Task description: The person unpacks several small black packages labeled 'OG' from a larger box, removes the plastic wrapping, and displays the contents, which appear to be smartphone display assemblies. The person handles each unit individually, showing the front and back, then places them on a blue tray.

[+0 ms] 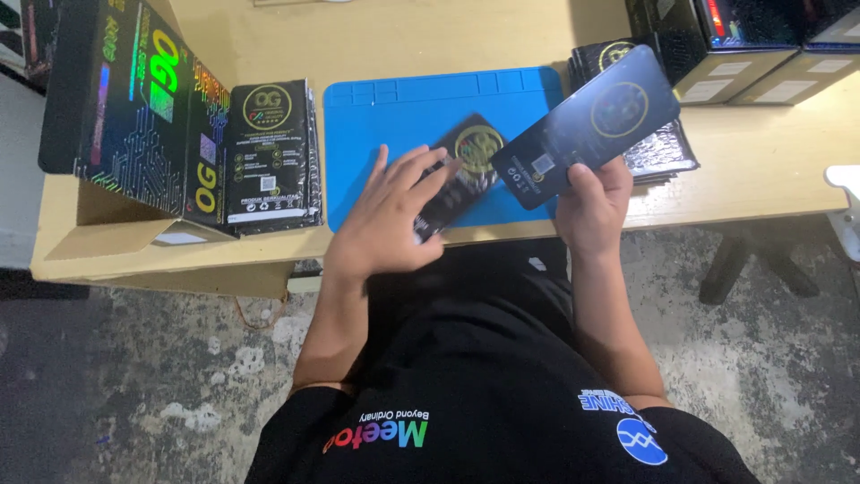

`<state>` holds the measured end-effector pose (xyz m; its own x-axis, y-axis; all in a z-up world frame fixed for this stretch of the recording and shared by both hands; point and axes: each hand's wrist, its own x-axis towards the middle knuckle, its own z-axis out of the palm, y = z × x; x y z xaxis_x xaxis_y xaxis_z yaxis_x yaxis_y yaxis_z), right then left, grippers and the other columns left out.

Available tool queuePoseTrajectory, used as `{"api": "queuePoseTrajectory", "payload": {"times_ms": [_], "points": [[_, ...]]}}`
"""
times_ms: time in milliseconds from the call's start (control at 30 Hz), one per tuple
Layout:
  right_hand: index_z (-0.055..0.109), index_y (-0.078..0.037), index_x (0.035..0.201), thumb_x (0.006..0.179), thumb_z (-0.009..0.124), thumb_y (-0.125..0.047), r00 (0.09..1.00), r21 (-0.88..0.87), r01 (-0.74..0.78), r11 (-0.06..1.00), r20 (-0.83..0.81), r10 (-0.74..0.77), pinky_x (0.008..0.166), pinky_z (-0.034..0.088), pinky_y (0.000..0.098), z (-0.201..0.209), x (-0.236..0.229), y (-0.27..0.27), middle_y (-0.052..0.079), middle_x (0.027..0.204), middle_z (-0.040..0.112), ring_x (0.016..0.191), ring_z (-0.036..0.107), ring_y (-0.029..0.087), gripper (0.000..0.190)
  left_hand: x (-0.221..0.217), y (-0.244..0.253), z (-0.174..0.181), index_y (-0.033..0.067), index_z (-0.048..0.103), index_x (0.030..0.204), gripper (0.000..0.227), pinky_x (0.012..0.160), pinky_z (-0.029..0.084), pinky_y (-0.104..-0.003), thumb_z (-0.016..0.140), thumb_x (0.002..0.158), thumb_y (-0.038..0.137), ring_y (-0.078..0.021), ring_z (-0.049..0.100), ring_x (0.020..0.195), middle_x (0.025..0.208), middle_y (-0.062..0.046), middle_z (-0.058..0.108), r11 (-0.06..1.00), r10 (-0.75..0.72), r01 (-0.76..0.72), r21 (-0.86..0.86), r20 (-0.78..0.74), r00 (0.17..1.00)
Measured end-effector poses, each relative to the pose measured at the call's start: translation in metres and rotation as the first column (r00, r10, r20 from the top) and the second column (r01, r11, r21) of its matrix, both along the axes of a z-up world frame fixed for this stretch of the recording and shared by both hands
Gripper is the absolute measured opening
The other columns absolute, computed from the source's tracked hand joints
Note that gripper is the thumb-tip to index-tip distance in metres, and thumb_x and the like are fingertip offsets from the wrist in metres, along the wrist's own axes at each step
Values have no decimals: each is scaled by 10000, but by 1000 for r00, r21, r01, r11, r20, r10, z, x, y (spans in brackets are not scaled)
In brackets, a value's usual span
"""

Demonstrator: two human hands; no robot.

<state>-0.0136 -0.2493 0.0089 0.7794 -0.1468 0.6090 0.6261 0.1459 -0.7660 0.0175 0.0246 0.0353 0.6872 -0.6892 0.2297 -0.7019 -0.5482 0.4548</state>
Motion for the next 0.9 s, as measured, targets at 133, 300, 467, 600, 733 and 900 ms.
{"api": "queuePoseTrajectory", "payload": {"times_ms": [133, 300, 467, 600, 733, 900], "points": [[669, -105, 1009, 1013, 509, -89, 1000, 38, 1, 999, -26, 0, 883, 540, 314, 2, -4, 4, 9, 816, 666, 793, 624, 108, 161, -4, 3, 0, 204, 386, 1610, 1017, 1201, 126, -723, 784, 691, 381, -475, 373, 1472, 1618, -193, 378, 998, 22, -27, -51, -91, 996], [628, -141, 1036, 1007, 502, -133, 1000, 48, 9, 999, -18, -9, 850, 567, 306, 2, -3, 5, 2, 794, 617, 772, 635, 107, 129, -7, -3, -9, 149, 404, 1585, 946, 1220, 180, -652, 812, 794, 471, -404, 390, 1453, 1501, -160, 455, 990, 139, -139, 35, 5, 990], [613, -150, 1035, 1019, 490, -160, 1000, 65, -5, 998, 29, 3, 851, 575, 312, 11, -7, 7, -2, 811, 629, 794, 659, 102, 125, -5, 11, -20, 193, 325, 1636, 1064, 1193, 201, -668, 886, 755, 392, -399, 393, 1371, 1419, -118, 474, 992, 30, -34, -119, -37, 999], [579, -168, 1035, 1009, 481, -196, 999, 83, 9, 997, 32, -11, 815, 575, 287, 16, -8, 9, 0, 816, 608, 772, 645, 94, 104, -3, 16, -25, 188, 290, 1653, 1194, 1116, 272, -630, 943, 665, 339, -373, 387, 1227, 1266, -81, 446, 988, -45, 39, -151, -38, 998], [570, -180, 1046, 1017, 479, -199, 999, 75, 21, 997, 32, -23, 817, 574, 288, 15, -9, 12, -14, 828, 607, 783, 644, 89, 97, 0, 15, -32, 162, 264, 1664, 1263, 1078, 291, -607, 957, 622, 337, -372, 398, 1166, 1216, -86, 432, 991, -44, 42, -129, -19, 999], [567, -180, 1051, 1016, 485, -212, 999, 77, 40, 996, 20, -41, 816, 572, 280, 15, -8, 12, 1, 836, 628, 771, 647, 86, 95, -2, 17, -31, 190, 425, 1592, 1074, 1053, 320, -510, 931, 652, 302, -321, 381, 1121, 1139, -22, 372, 978, -24, 21, -206, -11, 1000]]}}
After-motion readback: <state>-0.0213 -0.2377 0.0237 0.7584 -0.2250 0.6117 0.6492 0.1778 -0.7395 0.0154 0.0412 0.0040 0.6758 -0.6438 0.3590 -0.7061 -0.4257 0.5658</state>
